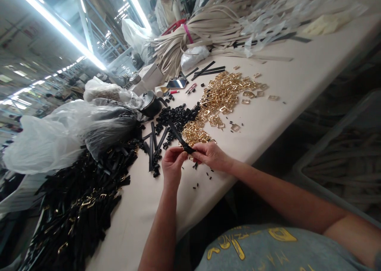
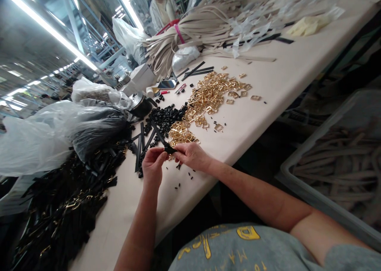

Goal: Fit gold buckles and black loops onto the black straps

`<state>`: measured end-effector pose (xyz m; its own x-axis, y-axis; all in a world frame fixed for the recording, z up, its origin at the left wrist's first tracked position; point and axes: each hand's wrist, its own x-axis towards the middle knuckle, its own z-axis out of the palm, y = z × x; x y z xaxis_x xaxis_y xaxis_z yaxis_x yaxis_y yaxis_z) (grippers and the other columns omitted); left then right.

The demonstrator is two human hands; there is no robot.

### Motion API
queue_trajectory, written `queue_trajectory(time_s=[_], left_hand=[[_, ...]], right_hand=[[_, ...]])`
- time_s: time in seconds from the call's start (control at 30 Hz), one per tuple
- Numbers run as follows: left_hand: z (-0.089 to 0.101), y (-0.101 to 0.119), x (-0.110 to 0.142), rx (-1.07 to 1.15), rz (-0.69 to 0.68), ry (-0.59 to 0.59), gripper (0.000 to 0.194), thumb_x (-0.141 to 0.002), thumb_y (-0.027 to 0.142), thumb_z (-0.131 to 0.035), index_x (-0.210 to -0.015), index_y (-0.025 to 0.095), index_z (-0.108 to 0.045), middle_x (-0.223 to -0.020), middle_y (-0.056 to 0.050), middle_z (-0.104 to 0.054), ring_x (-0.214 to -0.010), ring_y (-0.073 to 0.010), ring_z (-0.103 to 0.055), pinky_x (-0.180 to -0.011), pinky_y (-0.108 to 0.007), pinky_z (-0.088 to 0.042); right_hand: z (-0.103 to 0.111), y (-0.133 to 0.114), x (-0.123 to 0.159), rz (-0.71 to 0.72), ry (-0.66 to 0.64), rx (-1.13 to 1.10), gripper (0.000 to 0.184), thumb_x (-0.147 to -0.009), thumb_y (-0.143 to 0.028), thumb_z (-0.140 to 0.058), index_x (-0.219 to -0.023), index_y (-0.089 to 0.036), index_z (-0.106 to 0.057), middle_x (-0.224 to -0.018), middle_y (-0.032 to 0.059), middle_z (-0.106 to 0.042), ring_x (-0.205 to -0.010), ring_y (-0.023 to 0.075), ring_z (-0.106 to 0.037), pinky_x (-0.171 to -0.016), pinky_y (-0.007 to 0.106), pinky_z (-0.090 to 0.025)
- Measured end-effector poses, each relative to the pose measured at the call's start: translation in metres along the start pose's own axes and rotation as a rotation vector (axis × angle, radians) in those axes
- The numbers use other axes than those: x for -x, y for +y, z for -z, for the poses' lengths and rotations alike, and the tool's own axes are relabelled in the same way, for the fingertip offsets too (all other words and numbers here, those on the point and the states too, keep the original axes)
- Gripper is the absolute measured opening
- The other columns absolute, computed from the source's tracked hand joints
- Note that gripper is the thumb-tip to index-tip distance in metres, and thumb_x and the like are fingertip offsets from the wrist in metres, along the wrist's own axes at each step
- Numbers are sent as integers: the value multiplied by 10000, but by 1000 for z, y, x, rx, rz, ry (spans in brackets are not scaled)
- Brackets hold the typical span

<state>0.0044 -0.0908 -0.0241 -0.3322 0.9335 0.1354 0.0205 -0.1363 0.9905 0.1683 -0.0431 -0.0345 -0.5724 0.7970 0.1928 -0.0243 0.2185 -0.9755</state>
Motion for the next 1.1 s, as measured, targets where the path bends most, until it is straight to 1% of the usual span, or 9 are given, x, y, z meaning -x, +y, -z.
queue_trajectory(time_s=[0.13,0.23,0.33,0.43,0.6,0.73,0.9,1.0,1.1], left_hand=[[3,5,2,-194,-185,-45,246,-710,303,-788,-923,203,-716,-891,-46,-683,-806,-166,-661,-743,-287,-555],[7,9,3,-423,-337,-110,179,-774,266,-732,-949,231,-741,-940,-55,-674,-840,-171,-655,-756,-289,-557],[10,12,3,-530,-381,-195,173,-801,232,-702,-967,252,-746,-948,-54,-679,-838,-168,-656,-752,-282,-560],[10,12,4,-500,-337,-234,170,-804,241,-699,-971,243,-736,-926,-54,-679,-802,-165,-658,-720,-275,-564],[8,7,4,-414,-269,-187,153,-800,263,-704,-942,213,-728,-906,-60,-675,-805,-171,-657,-717,-273,-552],[6,4,4,-440,-223,-208,126,-806,257,-696,-913,202,-733,-874,-41,-672,-699,-132,-645,-647,-240,-531],[6,2,4,-446,-172,-199,139,-805,258,-692,-926,215,-747,-845,-30,-676,-686,-117,-615,-637,-225,-504],[4,1,5,-328,-87,-222,179,-790,279,-706,-950,207,-744,-857,-39,-679,-703,-128,-617,-641,-238,-508],[3,3,5,-202,36,-186,217,-756,335,-743,-893,168,-724,-762,-33,-677,-648,-123,-611,-624,-242,-509]], right_hand=[[2,1,-1,13,-18,61,190,-892,-303,-535,-796,-167,-627,-674,-1,-655,-577,104,-612,-558,195,-458],[3,2,-1,38,-21,117,185,-890,-284,-532,-781,-167,-626,-666,-4,-656,-582,107,-605,-560,197,-435],[3,2,0,63,-26,166,169,-878,-240,-535,-756,-164,-623,-660,-5,-652,-580,103,-590,-555,193,-417],[3,2,0,58,-36,147,152,-878,-226,-526,-777,-164,-622,-666,-4,-653,-590,104,-599,-559,191,-426],[1,6,-1,26,-46,46,144,-886,-241,-520,-857,-160,-636,-712,5,-656,-627,120,-627,-585,205,-467],[1,8,-1,88,-73,102,188,-842,-144,-505,-957,-156,-653,-737,0,-648,-638,114,-590,-594,205,-440],[2,4,0,84,-38,172,134,-843,-225,-567,-912,-153,-657,-690,-11,-620,-591,105,-520,-548,206,-380],[1,2,-1,56,20,118,149,-872,-258,-543,-848,-153,-646,-670,-7,-627,-580,101,-544,-555,202,-392],[0,1,-1,41,44,73,153,-860,-223,-515,-806,-152,-640,-638,-14,-623,-542,90,-535,-530,192,-389]])
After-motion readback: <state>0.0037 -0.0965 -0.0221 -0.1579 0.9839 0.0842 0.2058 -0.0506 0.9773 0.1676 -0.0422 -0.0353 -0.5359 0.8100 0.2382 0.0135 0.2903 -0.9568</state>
